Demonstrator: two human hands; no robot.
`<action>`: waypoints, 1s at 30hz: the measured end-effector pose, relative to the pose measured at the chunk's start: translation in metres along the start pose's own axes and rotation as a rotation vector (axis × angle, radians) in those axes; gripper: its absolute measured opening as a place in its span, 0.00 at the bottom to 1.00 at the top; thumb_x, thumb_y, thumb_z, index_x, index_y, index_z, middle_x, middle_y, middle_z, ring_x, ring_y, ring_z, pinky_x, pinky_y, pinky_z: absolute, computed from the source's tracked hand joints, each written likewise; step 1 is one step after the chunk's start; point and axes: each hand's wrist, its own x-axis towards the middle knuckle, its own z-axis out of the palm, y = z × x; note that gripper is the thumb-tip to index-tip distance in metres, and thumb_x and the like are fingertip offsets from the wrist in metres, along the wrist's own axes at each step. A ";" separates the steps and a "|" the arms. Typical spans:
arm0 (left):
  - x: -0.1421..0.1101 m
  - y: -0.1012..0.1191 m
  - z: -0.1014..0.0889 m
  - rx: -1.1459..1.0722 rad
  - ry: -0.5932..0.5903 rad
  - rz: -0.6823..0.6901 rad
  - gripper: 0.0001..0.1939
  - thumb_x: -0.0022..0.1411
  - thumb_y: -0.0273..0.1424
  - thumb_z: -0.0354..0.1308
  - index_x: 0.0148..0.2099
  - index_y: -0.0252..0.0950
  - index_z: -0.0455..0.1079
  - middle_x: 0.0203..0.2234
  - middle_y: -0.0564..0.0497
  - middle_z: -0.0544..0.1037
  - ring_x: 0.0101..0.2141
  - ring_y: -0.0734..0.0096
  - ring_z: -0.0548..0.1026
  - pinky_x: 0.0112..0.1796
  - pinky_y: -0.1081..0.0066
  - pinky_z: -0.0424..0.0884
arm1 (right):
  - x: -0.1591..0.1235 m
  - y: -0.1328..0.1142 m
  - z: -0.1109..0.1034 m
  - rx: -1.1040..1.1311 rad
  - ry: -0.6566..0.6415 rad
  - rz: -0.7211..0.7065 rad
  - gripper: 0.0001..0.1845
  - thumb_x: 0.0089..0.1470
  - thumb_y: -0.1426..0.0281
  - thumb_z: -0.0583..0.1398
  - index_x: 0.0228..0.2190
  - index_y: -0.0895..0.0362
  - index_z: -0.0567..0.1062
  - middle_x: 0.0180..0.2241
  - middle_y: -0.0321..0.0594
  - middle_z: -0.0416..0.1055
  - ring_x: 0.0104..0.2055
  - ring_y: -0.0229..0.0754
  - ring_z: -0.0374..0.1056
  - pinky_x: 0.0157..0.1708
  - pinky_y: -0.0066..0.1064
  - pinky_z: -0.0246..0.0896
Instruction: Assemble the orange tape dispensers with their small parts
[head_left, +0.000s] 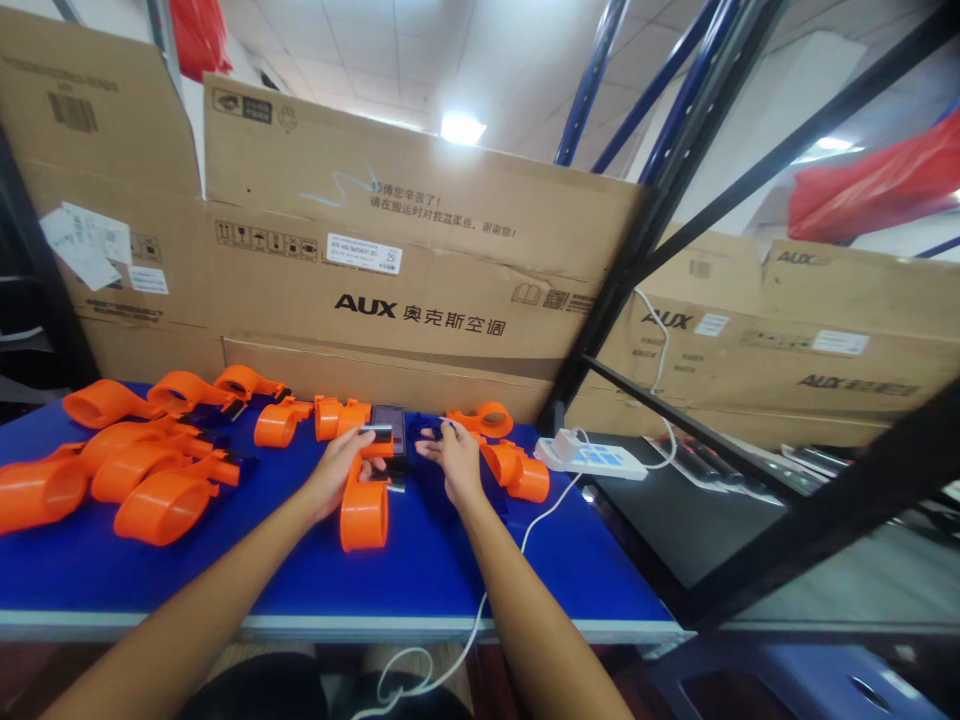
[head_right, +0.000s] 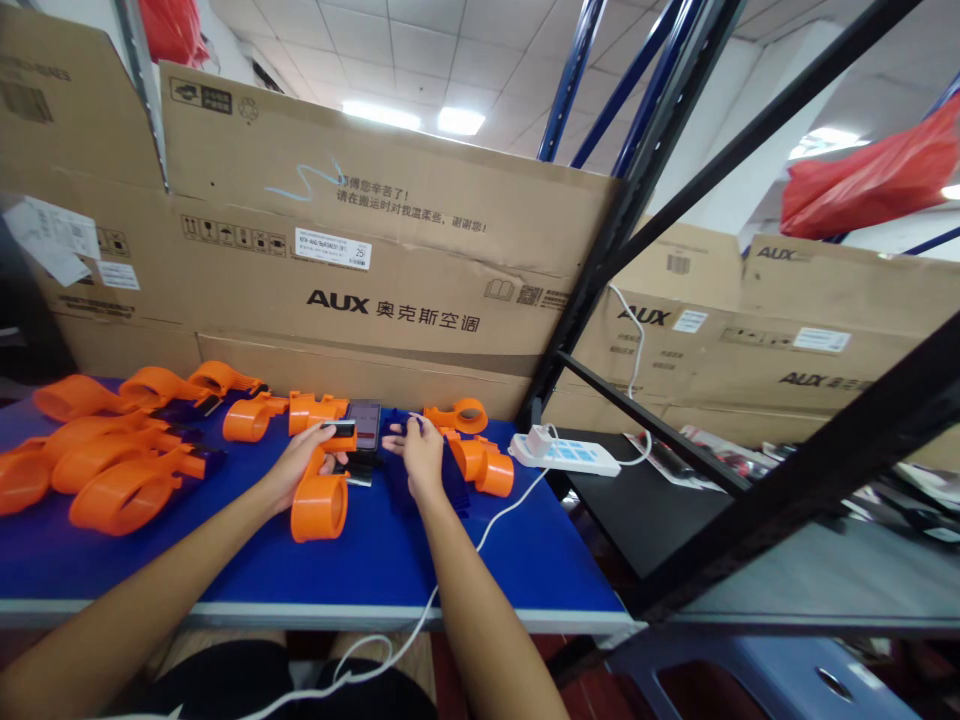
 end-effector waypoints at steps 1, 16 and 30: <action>0.000 0.001 0.000 -0.006 0.004 -0.003 0.18 0.58 0.41 0.67 0.44 0.34 0.70 0.24 0.48 0.81 0.15 0.77 0.68 0.19 0.76 0.60 | 0.003 0.001 -0.002 0.037 0.008 0.023 0.14 0.61 0.58 0.59 0.42 0.55 0.69 0.34 0.43 0.79 0.30 0.43 0.80 0.33 0.37 0.81; 0.003 -0.006 -0.003 0.018 0.015 -0.007 0.17 0.59 0.41 0.67 0.44 0.34 0.71 0.24 0.47 0.81 0.15 0.77 0.68 0.19 0.76 0.62 | 0.004 -0.005 -0.011 0.025 -0.049 0.032 0.15 0.62 0.60 0.58 0.46 0.56 0.71 0.36 0.45 0.79 0.39 0.45 0.80 0.40 0.39 0.79; 0.005 -0.010 -0.005 0.079 0.002 0.013 0.19 0.58 0.40 0.68 0.46 0.33 0.75 0.25 0.46 0.81 0.17 0.75 0.71 0.19 0.76 0.62 | -0.030 -0.030 0.005 -0.628 -0.496 -0.554 0.22 0.64 0.66 0.59 0.59 0.49 0.74 0.54 0.46 0.71 0.44 0.42 0.73 0.37 0.30 0.72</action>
